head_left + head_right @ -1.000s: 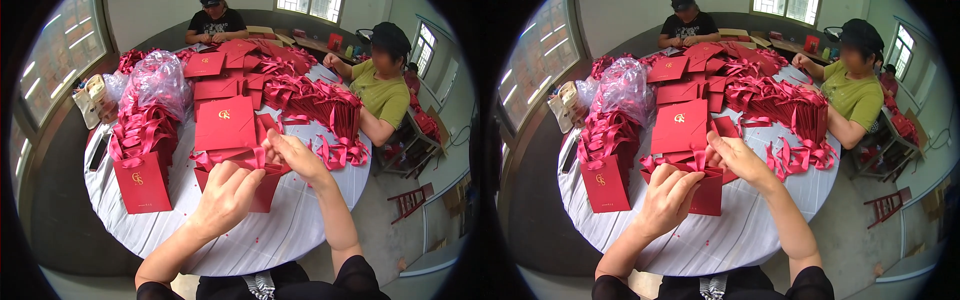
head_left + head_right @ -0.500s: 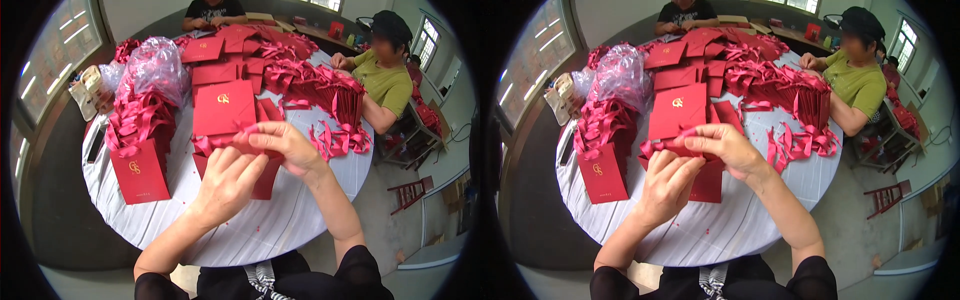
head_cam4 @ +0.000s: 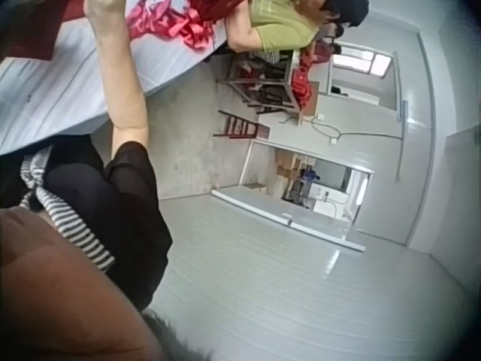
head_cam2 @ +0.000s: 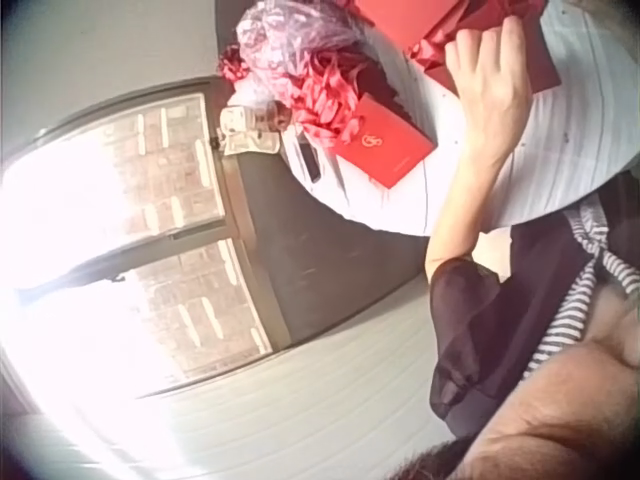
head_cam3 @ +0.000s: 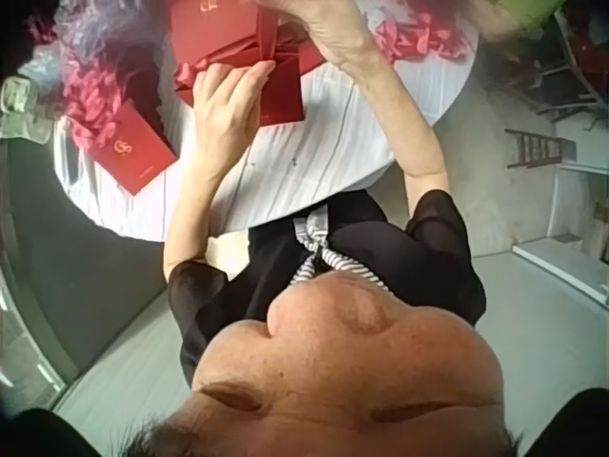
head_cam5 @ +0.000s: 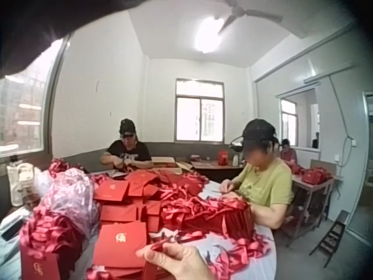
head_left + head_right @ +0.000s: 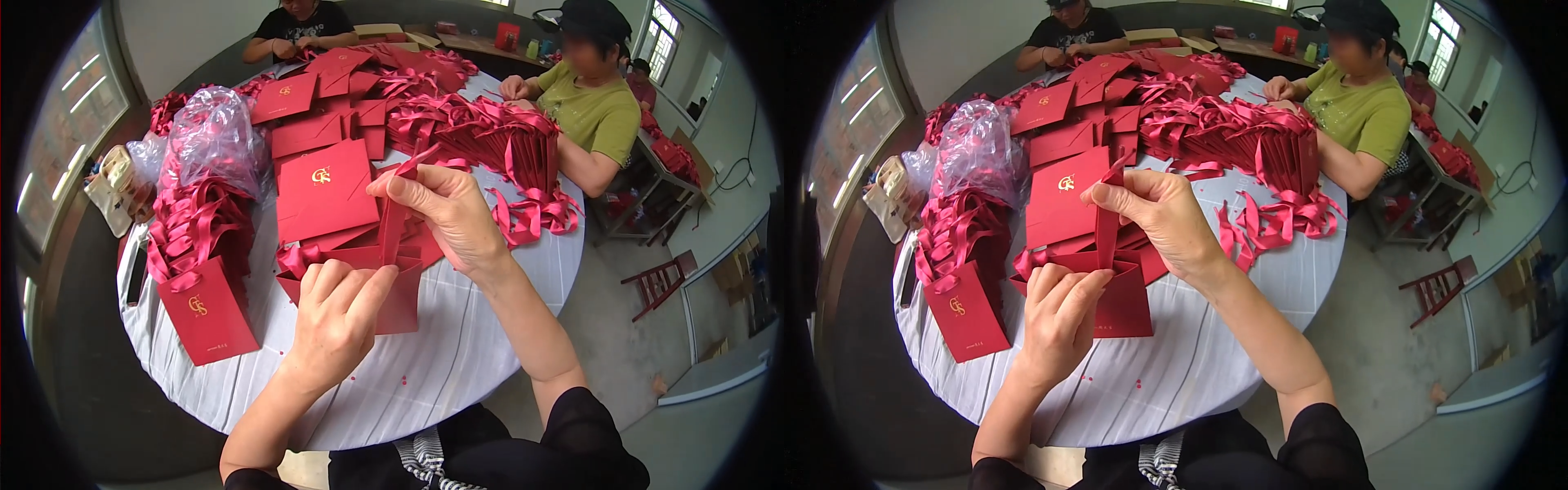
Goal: The person attaches ribbon handles to paper gift bags by threading the ribbon ends through the bag slits by hand.
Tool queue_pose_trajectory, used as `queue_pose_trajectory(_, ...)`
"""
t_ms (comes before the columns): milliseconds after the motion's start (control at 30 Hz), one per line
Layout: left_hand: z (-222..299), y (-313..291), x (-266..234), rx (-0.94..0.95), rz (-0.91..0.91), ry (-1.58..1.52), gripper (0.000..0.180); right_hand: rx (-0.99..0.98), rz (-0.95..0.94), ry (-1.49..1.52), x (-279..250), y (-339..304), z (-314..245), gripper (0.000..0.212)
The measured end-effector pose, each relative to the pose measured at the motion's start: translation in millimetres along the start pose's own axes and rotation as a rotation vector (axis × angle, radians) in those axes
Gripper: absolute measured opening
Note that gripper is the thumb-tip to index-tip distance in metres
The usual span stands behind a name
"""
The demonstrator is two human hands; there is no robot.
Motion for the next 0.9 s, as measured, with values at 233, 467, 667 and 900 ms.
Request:
queue_pose_trajectory(233, 0, 2, 2, -0.033, -0.05, -0.03, 0.032, -0.037, 0.003, 0.028, -2, 1, -1, 0.019)
queue_pose_trajectory(467, -1, 1, 3, -0.045, -0.052, -0.039, 0.038, -0.054, 0.002, 0.04, -4, 3, -1, 0.018)
queue_pose_trajectory(667, 0, 2, 0, -0.076, -0.086, -0.061, 0.041, 0.004, -0.01, 0.085, -2, 3, 4, 0.02)
queue_pose_trajectory(900, 0, -1, 2, -0.074, -0.125, -0.072, 0.049, 0.017, -0.003, 0.096, -5, 6, 5, 0.021)
Point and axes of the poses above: each hand's wrist, its own y-axis towards the middle knuckle, its own x-axis out of the palm, z = x × y, the point moved 7 cm from there along y, towards the middle knuckle, and after that the axes turned 4 degrees about x, right-handed, at the moved point
